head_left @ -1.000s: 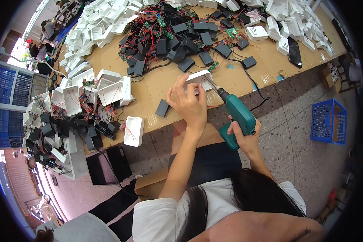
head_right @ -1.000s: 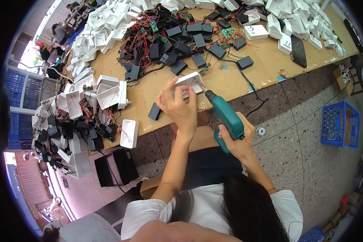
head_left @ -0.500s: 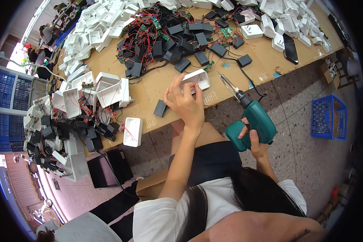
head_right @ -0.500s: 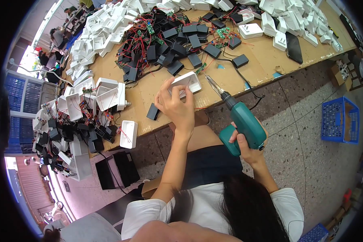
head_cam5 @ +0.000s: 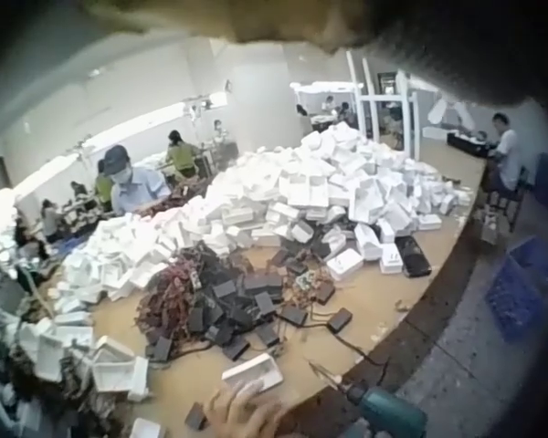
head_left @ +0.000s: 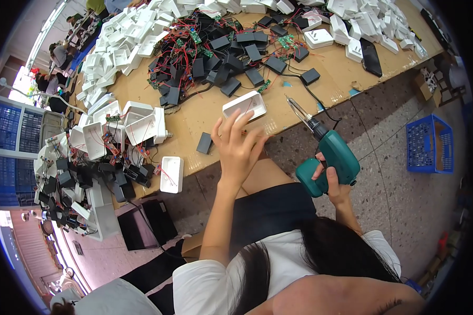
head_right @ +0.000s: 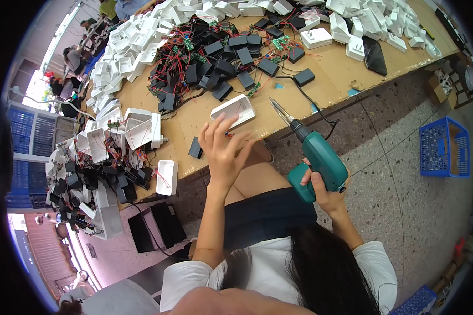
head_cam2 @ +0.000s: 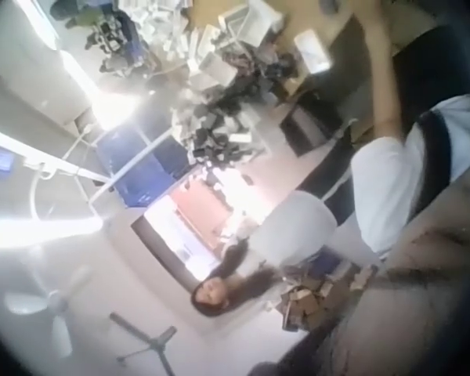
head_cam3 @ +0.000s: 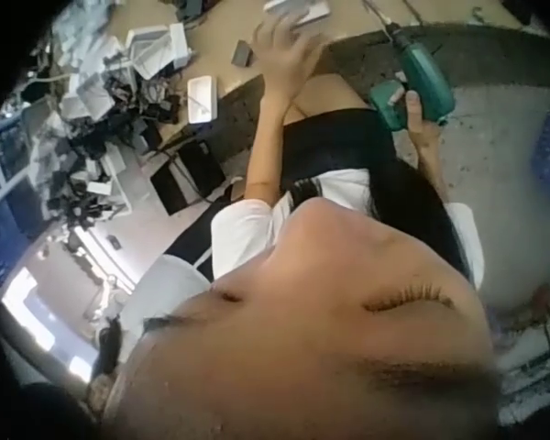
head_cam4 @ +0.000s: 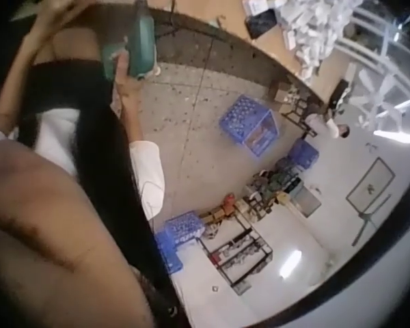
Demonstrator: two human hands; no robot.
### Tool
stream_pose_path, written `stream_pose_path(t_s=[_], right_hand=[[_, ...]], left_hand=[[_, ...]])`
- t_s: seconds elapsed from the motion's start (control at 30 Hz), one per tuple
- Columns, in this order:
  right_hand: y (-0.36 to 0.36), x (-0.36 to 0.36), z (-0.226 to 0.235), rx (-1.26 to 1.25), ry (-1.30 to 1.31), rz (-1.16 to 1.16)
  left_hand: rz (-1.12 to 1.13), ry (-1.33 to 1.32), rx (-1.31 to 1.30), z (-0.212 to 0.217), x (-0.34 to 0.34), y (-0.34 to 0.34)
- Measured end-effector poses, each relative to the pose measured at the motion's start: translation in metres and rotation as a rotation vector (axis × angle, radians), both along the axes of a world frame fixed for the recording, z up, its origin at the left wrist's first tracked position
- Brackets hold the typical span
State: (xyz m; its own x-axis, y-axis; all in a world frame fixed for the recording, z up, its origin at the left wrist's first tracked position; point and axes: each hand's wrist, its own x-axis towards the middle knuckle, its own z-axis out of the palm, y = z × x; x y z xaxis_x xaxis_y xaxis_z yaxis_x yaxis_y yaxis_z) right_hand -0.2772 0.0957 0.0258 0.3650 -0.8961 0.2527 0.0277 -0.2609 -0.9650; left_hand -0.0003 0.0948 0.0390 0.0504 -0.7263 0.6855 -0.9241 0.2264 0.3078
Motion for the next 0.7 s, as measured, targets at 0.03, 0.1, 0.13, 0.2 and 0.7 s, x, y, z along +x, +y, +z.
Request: stream_pose_path(t_s=[0.03,0.1,0.13,0.2,0.7], right_hand=[[0.001,-0.001,0.0,0.009,-0.011,0.006],[0.003,-0.002,0.0,0.021,-0.015,0.017],[0.004,-0.002,0.0,0.032,-0.016,0.027],[0.007,-0.001,0.004,0.03,-0.022,0.025],[-0.016,0.052,0.024,0.111,0.033,-0.066]], left_hand=[[-0.054,-0.089,0.037,-0.001,0.0,0.003],[-0.047,-0.125,0.048,-0.002,0.001,0.005],[-0.04,-0.159,0.058,-0.003,0.001,0.005],[-0.023,-0.138,0.059,0.0,-0.002,0.006],[0.386,0.182,0.054,0.006,-0.014,-0.039]])
